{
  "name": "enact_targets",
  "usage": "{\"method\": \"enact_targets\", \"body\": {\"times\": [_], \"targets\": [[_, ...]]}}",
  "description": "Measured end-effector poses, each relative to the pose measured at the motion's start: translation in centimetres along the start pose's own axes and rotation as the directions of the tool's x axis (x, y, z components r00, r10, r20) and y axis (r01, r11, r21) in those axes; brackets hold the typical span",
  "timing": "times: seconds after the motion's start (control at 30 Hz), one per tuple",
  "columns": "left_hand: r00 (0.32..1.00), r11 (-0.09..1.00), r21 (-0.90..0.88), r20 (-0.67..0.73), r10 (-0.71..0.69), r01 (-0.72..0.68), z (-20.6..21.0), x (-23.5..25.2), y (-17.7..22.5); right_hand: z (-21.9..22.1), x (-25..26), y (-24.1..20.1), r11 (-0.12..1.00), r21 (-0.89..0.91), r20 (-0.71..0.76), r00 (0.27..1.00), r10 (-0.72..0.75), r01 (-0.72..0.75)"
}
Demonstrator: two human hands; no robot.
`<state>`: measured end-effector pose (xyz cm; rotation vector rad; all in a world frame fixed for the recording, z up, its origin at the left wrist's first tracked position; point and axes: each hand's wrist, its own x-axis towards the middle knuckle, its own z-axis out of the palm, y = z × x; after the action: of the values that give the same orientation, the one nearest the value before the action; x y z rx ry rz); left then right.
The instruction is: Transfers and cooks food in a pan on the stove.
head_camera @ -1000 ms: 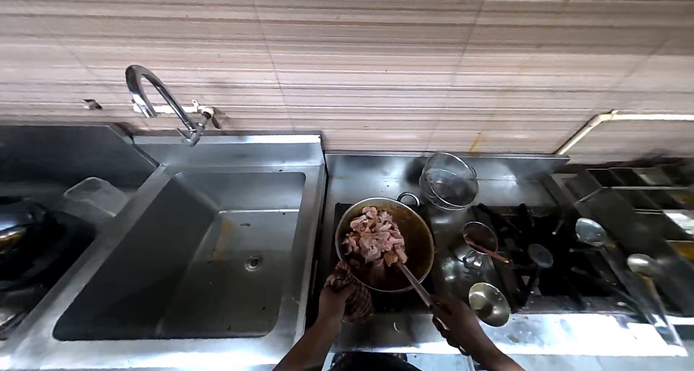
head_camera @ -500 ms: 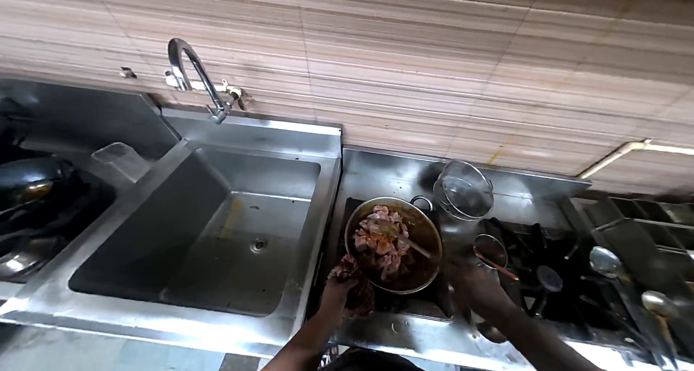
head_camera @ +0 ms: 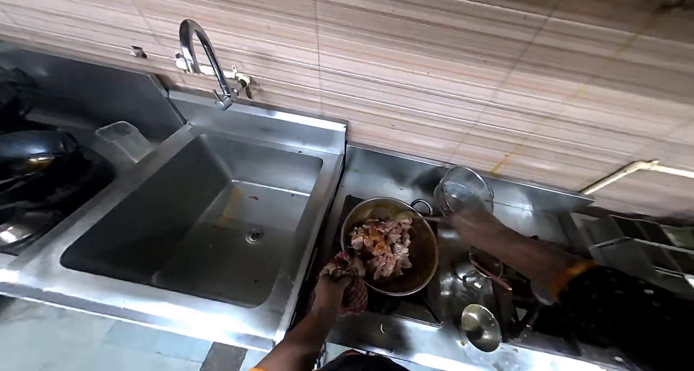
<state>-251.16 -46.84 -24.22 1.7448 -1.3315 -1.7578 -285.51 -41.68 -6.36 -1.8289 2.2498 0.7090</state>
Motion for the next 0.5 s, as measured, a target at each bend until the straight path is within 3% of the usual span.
{"method": "enact_targets", "body": {"times": [0.1, 0.2, 0.33, 0.43, 0.5], "targets": [[0.999, 0.998, -0.069, -0.050, -0.004, 0.000, 0.3, -0.2, -0.3, 1.8, -4.0, 0.1, 0.989, 0.122, 0.173, 0.983, 0.067, -0.089], [0.996, 0.995, -0.102, -0.092, -0.021, 0.011, 0.8, -0.6, -0.1, 3.4, -7.4, -0.2, 0.971, 0.232, 0.286, 0.958, -0.010, -0.060], [0.992, 0.995, -0.093, -0.111, -0.053, 0.043, 1.0, -1.2, 0.2, 6.4, -10.2, -0.6, 0.866, 0.470, 0.356, 0.934, -0.009, -0.171], [0.994, 0.991, -0.128, -0.089, -0.056, 0.045, 1.2, -1.6, 0.0, 8.8, -11.2, -2.5, 0.682, 0.680, 0.418, 0.906, -0.059, -0.269], [0.997, 0.995, -0.092, -0.068, -0.036, 0.030, 1.2, -1.5, -0.3, 11.4, -11.3, -5.1, 0.402, 0.829, 0.454, 0.887, -0.080, -0.388]]}}
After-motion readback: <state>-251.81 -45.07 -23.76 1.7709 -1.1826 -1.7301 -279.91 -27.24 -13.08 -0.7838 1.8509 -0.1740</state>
